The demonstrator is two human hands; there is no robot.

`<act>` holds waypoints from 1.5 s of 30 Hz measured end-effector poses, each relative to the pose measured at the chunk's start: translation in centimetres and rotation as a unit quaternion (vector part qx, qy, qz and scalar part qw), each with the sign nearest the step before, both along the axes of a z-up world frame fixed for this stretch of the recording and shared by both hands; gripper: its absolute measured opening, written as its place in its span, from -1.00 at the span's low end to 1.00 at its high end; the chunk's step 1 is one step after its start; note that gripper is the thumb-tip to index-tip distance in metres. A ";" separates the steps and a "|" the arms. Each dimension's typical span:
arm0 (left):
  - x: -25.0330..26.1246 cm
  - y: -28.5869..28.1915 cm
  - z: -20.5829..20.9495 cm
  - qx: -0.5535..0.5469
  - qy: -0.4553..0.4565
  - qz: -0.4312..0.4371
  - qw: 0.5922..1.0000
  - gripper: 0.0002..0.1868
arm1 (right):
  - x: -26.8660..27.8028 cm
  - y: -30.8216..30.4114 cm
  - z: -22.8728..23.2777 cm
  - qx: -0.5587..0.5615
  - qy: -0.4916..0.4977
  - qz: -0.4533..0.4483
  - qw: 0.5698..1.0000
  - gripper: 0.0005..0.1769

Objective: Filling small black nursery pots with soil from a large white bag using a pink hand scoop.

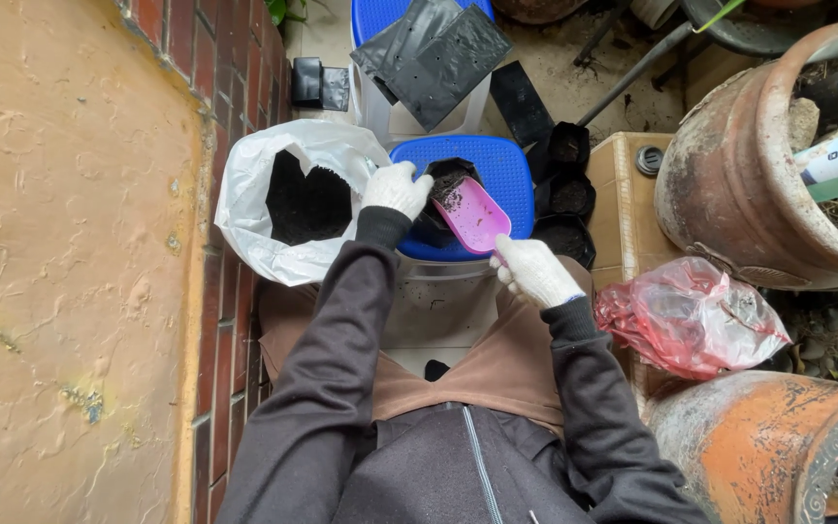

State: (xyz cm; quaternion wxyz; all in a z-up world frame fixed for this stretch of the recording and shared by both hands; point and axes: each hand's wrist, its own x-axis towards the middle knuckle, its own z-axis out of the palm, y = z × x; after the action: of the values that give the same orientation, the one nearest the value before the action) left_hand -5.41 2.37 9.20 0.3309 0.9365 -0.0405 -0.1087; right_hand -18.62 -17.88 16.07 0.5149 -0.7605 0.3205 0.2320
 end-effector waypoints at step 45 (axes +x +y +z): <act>2.5 -0.2 -2.2 0.004 -0.106 -0.037 0.994 -0.69 | 1.5 1.4 -0.1 0.017 -0.026 -0.020 0.999 -0.57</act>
State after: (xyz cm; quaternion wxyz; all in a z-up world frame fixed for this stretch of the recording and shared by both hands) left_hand -2.87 2.19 6.95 0.3164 0.9420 -0.1096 -0.0215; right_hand -17.14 -16.44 16.01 0.5405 -0.7508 0.3178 0.2076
